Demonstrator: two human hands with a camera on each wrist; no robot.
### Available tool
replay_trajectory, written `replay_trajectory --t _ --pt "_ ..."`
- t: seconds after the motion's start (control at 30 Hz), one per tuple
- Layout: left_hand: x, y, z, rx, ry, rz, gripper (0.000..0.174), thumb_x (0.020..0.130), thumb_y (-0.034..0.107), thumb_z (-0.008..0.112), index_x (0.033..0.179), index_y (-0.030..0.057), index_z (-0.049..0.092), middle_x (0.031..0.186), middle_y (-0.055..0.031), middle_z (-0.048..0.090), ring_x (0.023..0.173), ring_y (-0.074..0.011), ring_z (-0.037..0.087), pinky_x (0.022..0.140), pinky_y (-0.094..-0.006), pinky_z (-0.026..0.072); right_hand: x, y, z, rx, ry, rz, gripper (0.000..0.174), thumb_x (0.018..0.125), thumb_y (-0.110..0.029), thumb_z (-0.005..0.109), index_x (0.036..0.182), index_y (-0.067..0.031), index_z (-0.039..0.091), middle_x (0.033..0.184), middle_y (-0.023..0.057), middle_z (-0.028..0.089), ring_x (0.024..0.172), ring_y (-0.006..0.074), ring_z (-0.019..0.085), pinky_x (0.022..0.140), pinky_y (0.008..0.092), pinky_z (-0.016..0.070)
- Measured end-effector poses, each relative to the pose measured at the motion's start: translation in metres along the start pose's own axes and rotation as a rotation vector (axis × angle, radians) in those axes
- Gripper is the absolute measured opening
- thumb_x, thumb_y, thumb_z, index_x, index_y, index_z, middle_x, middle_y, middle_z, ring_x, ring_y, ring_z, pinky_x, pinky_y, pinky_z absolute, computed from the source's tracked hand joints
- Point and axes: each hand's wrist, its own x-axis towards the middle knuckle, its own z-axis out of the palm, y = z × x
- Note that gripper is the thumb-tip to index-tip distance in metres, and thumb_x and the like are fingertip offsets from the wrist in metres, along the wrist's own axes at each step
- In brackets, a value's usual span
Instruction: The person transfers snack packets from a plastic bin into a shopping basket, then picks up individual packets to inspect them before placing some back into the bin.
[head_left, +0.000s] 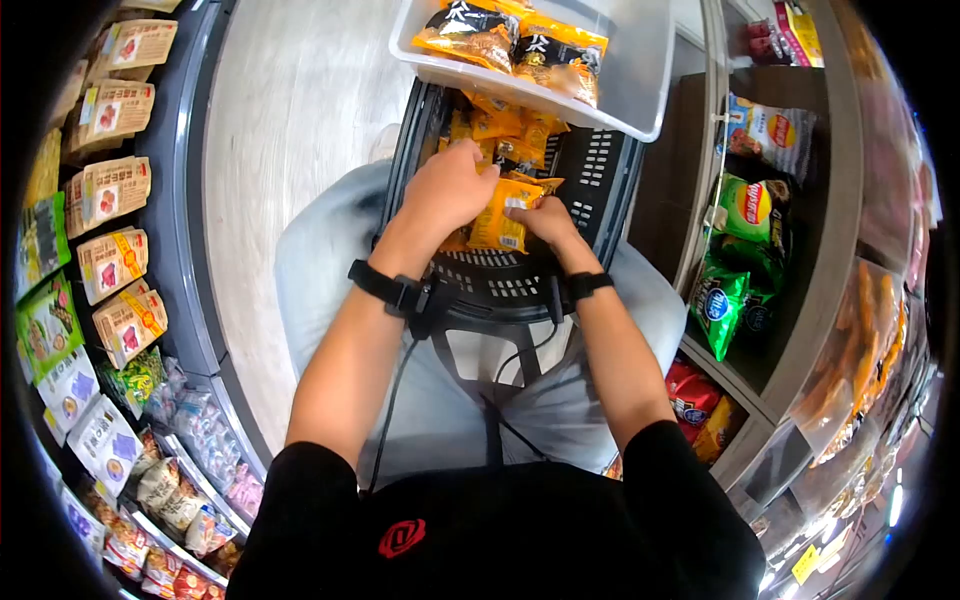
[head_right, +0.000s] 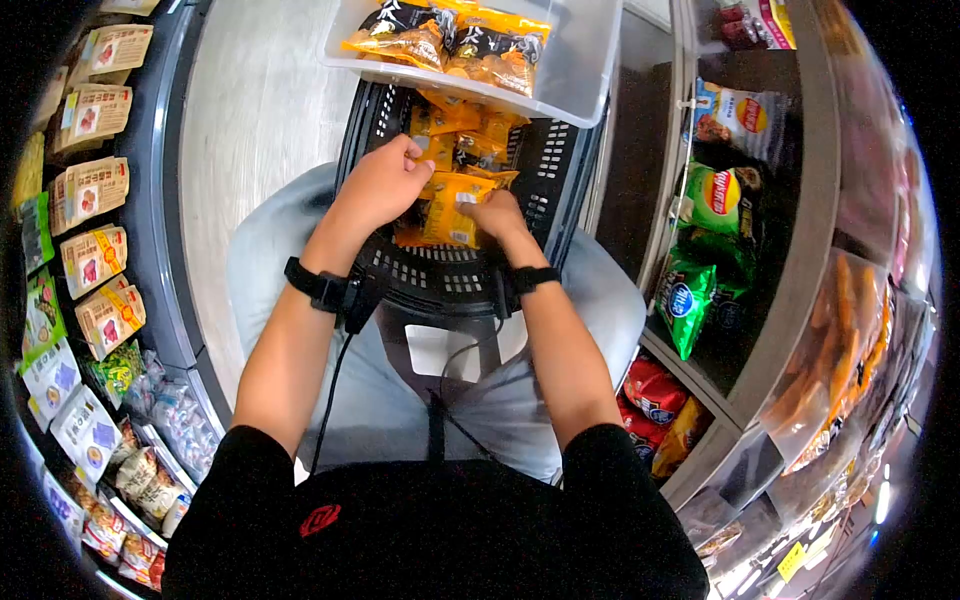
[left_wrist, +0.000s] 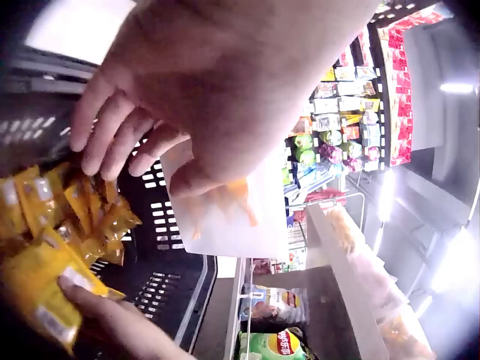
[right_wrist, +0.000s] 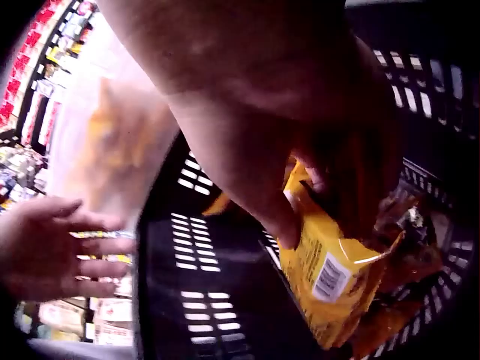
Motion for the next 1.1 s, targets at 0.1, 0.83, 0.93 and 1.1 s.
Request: replay_trajectory --t 0.1,0.83,0.93,1.1 --pt "-0.007 -0.008 0.01 -0.049 0.007 0.101 0.054 0.09 0.034 0.067 0.123 -0.0069 0.056 0.112 -0.0261 0.067 0.102 -0.0365 0.066 0.089 -0.0406 0.0513 -0.105 -0.073 -0.032 0.133 -0.02 -0.088 0.041 0.081 -0.025 0.081 0.102 0.0079 0.071 0.097 0.0122 0.075 0.084 0.0179 0.07 0.076 0.0322 0.0537" --pt "-0.263 0.051 -0.032 -0.938 -0.23 0.229 0.051 0.091 0.012 0.069 0.136 -0.0018 0.049 0.125 -0.0085 0.063 0.113 -0.0164 0.06 0.099 -0.0308 0.0479 -0.404 -0.041 -0.035 0.433 0.403 -0.807 0.018 0.085 -0.001 0.071 0.103 -0.001 0.066 0.104 0.007 0.053 0.106 0.0175 0.055 0.095 0.0291 0.043" --pt "-0.27 0.051 -0.027 -0.979 -0.178 0.235 0.05 0.092 0.009 0.067 0.137 -0.0007 0.047 0.127 -0.0094 0.062 0.114 -0.0179 0.061 0.099 -0.0321 0.0485 -0.421 -0.052 -0.027 0.358 0.601 -0.905 0.036 0.085 0.005 0.067 0.12 -0.0012 0.059 0.111 0.01 0.055 0.106 0.0201 0.055 0.095 0.0301 0.0436" --pt "-0.281 0.066 -0.013 -0.963 -0.119 0.226 0.046 0.09 0.003 0.066 0.133 0.001 0.049 0.126 -0.0081 0.061 0.114 -0.0168 0.06 0.099 -0.0329 0.0481 -0.423 -0.053 -0.02 0.016 0.704 -1.134 0.068 0.071 0.014 0.066 0.134 -0.0058 0.052 0.114 0.0133 0.059 0.107 0.03 0.057 0.096 0.0357 0.0449"
